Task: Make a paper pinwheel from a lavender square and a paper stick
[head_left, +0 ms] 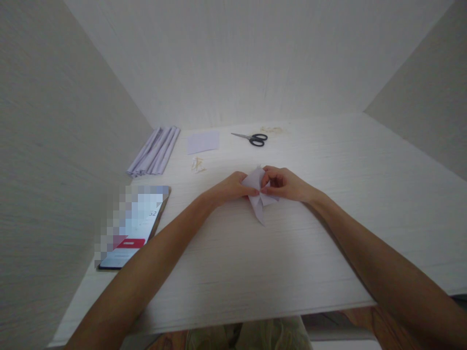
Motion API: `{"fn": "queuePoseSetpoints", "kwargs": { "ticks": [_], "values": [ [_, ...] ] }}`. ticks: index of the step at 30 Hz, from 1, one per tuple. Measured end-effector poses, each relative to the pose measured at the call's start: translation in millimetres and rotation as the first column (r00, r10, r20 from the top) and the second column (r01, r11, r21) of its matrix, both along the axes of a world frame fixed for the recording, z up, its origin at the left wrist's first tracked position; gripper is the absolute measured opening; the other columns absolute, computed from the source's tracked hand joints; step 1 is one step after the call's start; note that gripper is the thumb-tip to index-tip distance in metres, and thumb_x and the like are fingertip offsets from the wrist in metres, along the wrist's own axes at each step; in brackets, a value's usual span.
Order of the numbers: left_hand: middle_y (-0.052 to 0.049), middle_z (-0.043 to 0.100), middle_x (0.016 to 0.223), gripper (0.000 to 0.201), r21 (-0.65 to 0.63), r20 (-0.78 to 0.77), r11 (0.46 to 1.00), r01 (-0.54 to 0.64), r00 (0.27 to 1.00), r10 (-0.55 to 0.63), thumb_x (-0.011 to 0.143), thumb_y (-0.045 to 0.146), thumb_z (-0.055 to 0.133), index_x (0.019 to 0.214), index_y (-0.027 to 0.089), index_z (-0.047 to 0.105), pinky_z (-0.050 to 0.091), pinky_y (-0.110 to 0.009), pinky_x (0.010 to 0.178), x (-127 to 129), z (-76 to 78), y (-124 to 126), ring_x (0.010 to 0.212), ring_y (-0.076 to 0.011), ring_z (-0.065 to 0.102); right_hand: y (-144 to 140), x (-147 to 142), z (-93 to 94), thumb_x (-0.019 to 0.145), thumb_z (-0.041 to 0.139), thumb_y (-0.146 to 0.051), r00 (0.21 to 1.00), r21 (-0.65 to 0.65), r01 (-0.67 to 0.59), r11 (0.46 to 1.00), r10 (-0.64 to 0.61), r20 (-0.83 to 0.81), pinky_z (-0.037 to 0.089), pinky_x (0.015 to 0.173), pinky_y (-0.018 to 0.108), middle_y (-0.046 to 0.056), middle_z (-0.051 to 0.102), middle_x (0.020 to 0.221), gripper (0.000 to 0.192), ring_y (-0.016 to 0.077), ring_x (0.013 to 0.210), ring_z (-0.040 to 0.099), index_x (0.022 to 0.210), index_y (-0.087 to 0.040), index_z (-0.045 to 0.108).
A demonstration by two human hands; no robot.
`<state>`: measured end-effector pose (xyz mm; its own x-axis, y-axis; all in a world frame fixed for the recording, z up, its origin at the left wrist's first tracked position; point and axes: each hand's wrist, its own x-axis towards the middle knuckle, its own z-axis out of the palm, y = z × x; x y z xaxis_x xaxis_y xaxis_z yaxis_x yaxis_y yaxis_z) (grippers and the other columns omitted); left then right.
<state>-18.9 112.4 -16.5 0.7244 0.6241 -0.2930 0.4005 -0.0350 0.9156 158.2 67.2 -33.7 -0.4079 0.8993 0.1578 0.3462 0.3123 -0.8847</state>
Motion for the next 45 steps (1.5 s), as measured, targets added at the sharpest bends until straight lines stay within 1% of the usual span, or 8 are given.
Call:
{"fn": "queuePoseSetpoints", "kwargs": {
  "ticks": [6,13,18,26,30,35,39,45],
  "values": [
    [0.004,0.048,0.055,0.019,-0.052,0.019,0.999,-0.015,1.000,0.016,0.057,0.030,0.062,0.059,0.012,0.053,0.028,-0.020,0.048,0.6,1.3,-0.6,0.049,-0.0064,0.040,-0.3,-0.3,-0.3,0.068,0.057,-0.020,1.000,-0.008,0.018,1.000,-0.018,-0.016,0.030,0.045,0.021,0.000,0.044,0.076,0.008,0.0065,0.056,0.041,0.067,-0.015,0.051],
    [0.003,0.050,0.056,0.013,-0.079,0.007,0.994,-0.077,0.997,0.078,0.055,0.021,0.061,0.060,0.012,0.054,0.030,-0.020,0.050,3.3,-1.0,-1.1,0.050,-0.0071,0.042,0.4,-0.5,-1.3,0.068,0.059,-0.022,0.999,0.002,0.029,1.000,-0.029,-0.022,0.032,0.047,0.021,0.000,0.045,0.077,0.010,0.0077,0.059,0.043,0.065,-0.016,0.052],
    [0.004,0.048,0.053,0.011,-0.043,0.011,0.997,-0.062,0.998,0.063,0.057,0.021,0.059,0.059,0.012,0.054,0.029,-0.020,0.048,3.1,-1.1,-1.6,0.048,-0.0064,0.040,-0.2,-0.3,-3.1,0.066,0.060,-0.021,0.997,-0.025,0.049,0.998,-0.051,-0.056,0.035,0.048,0.021,0.001,0.047,0.079,0.010,0.0085,0.062,0.045,0.065,-0.016,0.052],
    [0.003,0.053,0.056,0.013,-0.074,0.020,0.997,-0.039,0.999,0.040,0.057,0.022,0.060,0.062,0.012,0.055,0.033,-0.020,0.051,2.6,-1.6,-0.6,0.050,-0.0072,0.045,-0.7,-5.4,-2.5,0.069,0.059,-0.025,0.881,-0.207,0.114,0.972,-0.194,-0.430,0.037,0.049,0.019,-0.002,0.050,0.082,0.031,0.0079,0.062,0.046,0.097,-0.024,0.047],
    [0.003,0.053,0.056,0.012,-0.086,0.016,0.995,-0.044,0.999,0.046,0.056,0.021,0.061,0.061,0.012,0.055,0.036,-0.021,0.053,3.7,-1.5,-0.9,0.051,-0.0077,0.047,0.0,-8.0,-2.5,0.074,0.054,-0.030,0.855,-0.264,0.133,0.955,-0.245,-0.457,0.031,0.044,0.019,-0.004,0.047,0.066,0.028,0.0068,0.053,0.042,0.101,-0.022,0.050],
    [0.002,0.055,0.058,0.015,-0.079,-0.004,0.995,-0.068,0.998,0.068,0.056,0.022,0.061,0.065,0.011,0.057,0.039,-0.022,0.055,4.7,-6.0,0.2,0.052,-0.0085,0.049,2.2,-10.3,-4.1,0.070,0.057,-0.030,0.835,-0.094,0.323,0.942,-0.330,-0.440,0.037,0.055,0.022,0.001,0.054,0.082,0.024,0.0094,0.066,0.047,0.092,-0.021,0.056],
    [0.001,0.056,0.059,0.013,-0.090,0.007,0.992,-0.086,0.996,0.087,0.055,0.021,0.061,0.064,0.011,0.058,0.040,-0.022,0.056,6.2,-6.4,-0.5,0.052,-0.0087,0.050,-0.3,-12.3,-2.5,0.070,0.058,-0.027,0.807,0.115,0.523,0.844,-0.448,-0.385,0.037,0.060,0.024,-0.001,0.051,0.074,0.017,0.0110,0.067,0.045,0.085,-0.021,0.058],
    [0.002,0.054,0.055,0.011,-0.074,0.004,0.995,-0.069,0.998,0.070,0.055,0.020,0.060,0.060,0.012,0.055,0.039,-0.021,0.053,7.3,-3.5,-1.1,0.049,-0.0080,0.049,-1.8,-15.7,-0.9,0.078,0.045,-0.025,0.915,0.169,0.388,0.906,-0.356,-0.190,0.035,0.062,0.027,0.001,0.050,0.073,0.020,0.0124,0.069,0.045,0.088,-0.020,0.061]
  ]
}}
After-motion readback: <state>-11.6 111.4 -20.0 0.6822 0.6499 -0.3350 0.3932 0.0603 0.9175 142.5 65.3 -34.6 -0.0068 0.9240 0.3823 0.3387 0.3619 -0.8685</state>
